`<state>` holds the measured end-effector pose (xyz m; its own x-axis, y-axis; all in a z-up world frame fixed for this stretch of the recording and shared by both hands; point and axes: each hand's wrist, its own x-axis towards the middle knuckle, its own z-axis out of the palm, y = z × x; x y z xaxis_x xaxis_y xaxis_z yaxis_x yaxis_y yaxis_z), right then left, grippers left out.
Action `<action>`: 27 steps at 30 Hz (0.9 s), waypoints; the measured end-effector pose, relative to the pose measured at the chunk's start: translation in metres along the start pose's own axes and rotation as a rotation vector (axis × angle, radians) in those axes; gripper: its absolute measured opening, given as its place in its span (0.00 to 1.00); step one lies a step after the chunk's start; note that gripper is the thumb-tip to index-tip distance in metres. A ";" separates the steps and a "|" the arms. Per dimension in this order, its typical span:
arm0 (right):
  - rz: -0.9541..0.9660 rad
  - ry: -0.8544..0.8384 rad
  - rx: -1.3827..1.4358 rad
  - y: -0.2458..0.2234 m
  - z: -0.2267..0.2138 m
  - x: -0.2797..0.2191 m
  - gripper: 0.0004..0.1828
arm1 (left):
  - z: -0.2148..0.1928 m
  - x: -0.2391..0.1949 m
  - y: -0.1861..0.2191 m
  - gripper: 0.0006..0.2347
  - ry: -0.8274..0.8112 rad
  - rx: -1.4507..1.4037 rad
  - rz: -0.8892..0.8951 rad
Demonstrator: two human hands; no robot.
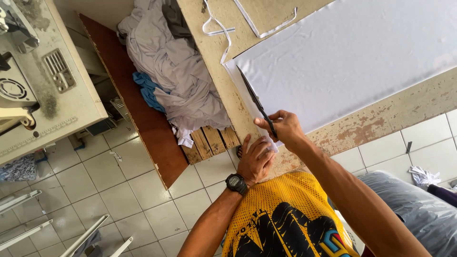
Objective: Tracing a pattern onto fabric with chalk and cutting it out using tailor's scissors, followed by organizing finished jersey pieces.
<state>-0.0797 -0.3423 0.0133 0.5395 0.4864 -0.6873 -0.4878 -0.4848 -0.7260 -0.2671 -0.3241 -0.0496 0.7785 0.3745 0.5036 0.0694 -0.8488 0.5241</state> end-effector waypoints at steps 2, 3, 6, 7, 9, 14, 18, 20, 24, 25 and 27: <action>0.019 -0.007 -0.029 -0.006 0.004 0.007 0.38 | 0.001 0.000 0.001 0.05 0.016 0.001 0.013; 0.015 -0.003 -0.012 -0.010 0.007 0.011 0.37 | 0.002 0.000 0.000 0.05 0.023 0.003 0.016; 0.015 -0.010 -0.007 -0.014 0.008 0.015 0.35 | 0.001 -0.002 0.002 0.05 0.032 0.008 0.016; 0.011 -0.019 -0.017 -0.015 0.006 0.016 0.34 | 0.001 -0.001 0.001 0.05 0.038 0.012 0.020; 0.017 -0.020 -0.027 -0.019 0.007 0.014 0.34 | 0.000 0.000 0.003 0.04 0.050 0.022 0.024; 0.039 -0.033 -0.043 -0.038 0.017 0.024 0.37 | -0.002 0.000 0.001 0.05 0.029 0.024 0.046; 0.008 -0.066 -0.089 -0.058 0.012 0.018 0.33 | -0.003 0.001 0.006 0.03 0.010 0.043 0.055; -0.011 -0.078 -0.103 -0.066 0.002 0.011 0.33 | 0.015 -0.015 -0.007 0.03 0.008 0.043 0.059; -0.064 -0.112 -0.109 -0.083 -0.046 -0.038 0.29 | -0.022 0.053 -0.049 0.05 0.043 -0.129 -0.286; -0.089 -0.115 -0.092 -0.086 -0.064 -0.053 0.28 | -0.061 0.107 -0.051 0.06 0.137 -0.093 -0.441; -0.123 -0.103 -0.090 -0.075 -0.105 -0.069 0.26 | -0.069 0.137 -0.098 0.07 0.129 -0.007 -0.411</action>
<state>-0.0080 -0.4158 0.1173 0.5161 0.6152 -0.5959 -0.3567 -0.4781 -0.8026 -0.2097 -0.1639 0.0152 0.6030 0.7247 0.3334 0.3525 -0.6170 0.7036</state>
